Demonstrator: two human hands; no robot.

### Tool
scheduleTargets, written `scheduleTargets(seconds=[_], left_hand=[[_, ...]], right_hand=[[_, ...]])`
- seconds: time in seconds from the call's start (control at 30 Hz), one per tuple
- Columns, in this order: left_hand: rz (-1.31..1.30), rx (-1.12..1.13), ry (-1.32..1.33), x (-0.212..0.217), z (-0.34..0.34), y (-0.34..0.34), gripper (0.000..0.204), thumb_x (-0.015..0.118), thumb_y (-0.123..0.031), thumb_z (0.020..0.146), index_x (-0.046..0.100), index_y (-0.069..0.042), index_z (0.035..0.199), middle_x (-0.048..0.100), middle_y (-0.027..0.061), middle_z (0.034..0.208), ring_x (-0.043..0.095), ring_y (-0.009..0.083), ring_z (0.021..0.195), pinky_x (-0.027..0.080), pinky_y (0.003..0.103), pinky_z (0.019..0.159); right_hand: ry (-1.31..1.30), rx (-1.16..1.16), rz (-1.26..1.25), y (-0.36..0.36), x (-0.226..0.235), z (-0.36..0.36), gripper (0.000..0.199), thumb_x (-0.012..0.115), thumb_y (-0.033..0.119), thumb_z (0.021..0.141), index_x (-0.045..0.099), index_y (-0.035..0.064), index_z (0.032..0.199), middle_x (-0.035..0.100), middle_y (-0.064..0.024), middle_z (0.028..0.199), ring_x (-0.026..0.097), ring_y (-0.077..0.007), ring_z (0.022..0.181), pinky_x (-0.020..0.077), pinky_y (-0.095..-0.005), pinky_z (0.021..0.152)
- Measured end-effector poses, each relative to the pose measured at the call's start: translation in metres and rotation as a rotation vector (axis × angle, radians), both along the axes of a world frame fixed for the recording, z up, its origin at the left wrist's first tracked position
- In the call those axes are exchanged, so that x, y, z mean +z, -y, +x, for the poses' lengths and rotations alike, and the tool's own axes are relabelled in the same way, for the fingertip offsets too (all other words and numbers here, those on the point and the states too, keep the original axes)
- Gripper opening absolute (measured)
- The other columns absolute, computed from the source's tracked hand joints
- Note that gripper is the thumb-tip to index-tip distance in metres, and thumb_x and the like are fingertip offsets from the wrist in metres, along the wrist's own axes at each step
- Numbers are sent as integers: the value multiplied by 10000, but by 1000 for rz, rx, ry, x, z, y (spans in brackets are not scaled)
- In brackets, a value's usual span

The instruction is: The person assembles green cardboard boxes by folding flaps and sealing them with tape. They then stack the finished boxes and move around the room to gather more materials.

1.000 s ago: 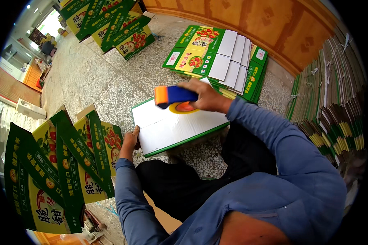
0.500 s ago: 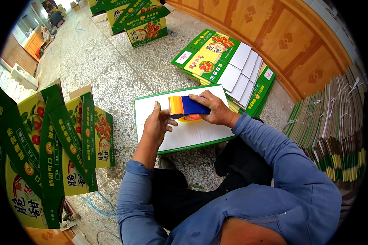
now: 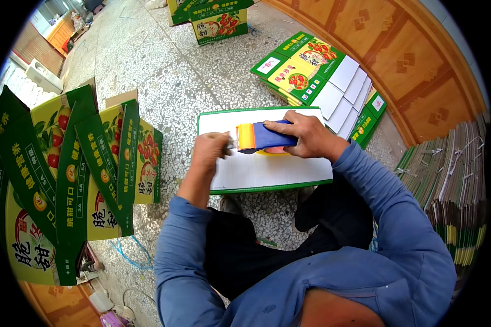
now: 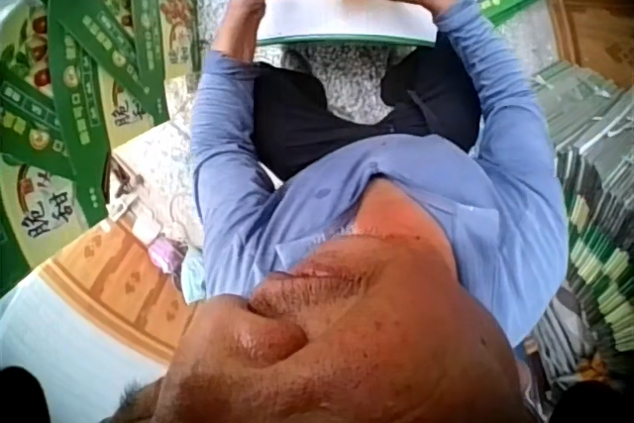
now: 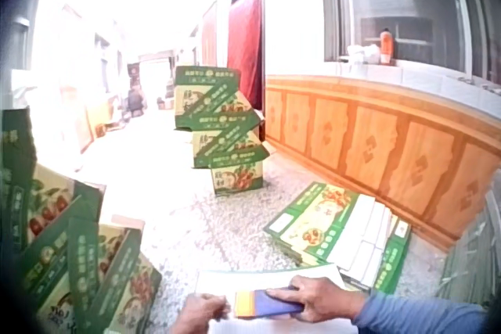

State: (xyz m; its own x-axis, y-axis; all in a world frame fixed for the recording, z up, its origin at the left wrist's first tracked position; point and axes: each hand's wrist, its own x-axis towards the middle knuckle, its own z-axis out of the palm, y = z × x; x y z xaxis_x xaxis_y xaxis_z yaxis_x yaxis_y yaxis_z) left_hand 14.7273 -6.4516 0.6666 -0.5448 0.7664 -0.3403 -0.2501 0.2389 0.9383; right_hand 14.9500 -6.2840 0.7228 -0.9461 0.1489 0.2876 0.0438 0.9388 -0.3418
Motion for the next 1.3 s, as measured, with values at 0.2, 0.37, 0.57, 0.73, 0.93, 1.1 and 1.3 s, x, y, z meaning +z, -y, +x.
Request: scheduleTargets(seconds=[0.2,0.37,0.57,0.73,0.93,1.1,1.3], left_hand=[[-149,251,-104,-64,-138,88,276,667,-231,872,656,27,774,619,62,646,571,140,478,429,250,436],[-246,216,-184,-119,-165,111,271,652,-236,885,652,4,761,601,43,629,541,117,471,387,249,431],[-289,167,-112,-197,-137,87,260,646,-208,870,658,-9,703,570,37,576,473,107,441,355,262,404],[-115,206,-179,-317,-118,74,316,592,-301,899,684,-19,789,618,84,663,575,171,565,447,337,499],[-226,-63,-261,-323,-108,90,392,566,-366,914,684,4,864,647,107,745,609,189,646,472,356,552],[-405,138,-74,-161,-90,15,561,474,-500,938,620,19,1094,648,68,856,587,187,686,475,304,587],[-429,212,-463,-104,-61,-11,639,408,-478,973,623,108,1112,645,254,1096,611,323,971,453,401,863]], right_hand=[[226,44,80,3,28,-24,551,751,257,749,607,231,1280,553,-100,837,595,-278,720,479,-388,606],[248,99,180,13,14,-51,518,733,218,742,624,209,1249,577,-124,875,617,-291,760,485,-400,609],[307,71,207,16,9,-58,537,733,179,718,626,204,1244,580,-143,866,620,-305,762,491,-403,609],[150,130,175,16,2,-62,512,738,203,698,647,190,1202,569,-143,831,613,-313,748,487,-409,609],[209,87,103,7,0,-47,500,734,154,680,660,188,1174,576,-140,870,620,-313,785,493,-411,632],[328,109,47,-5,6,-33,461,714,217,731,651,209,1188,586,-149,906,630,-321,840,503,-431,659],[276,241,79,-18,17,-32,422,687,236,776,647,236,1197,603,-148,932,628,-324,883,500,-422,722]])
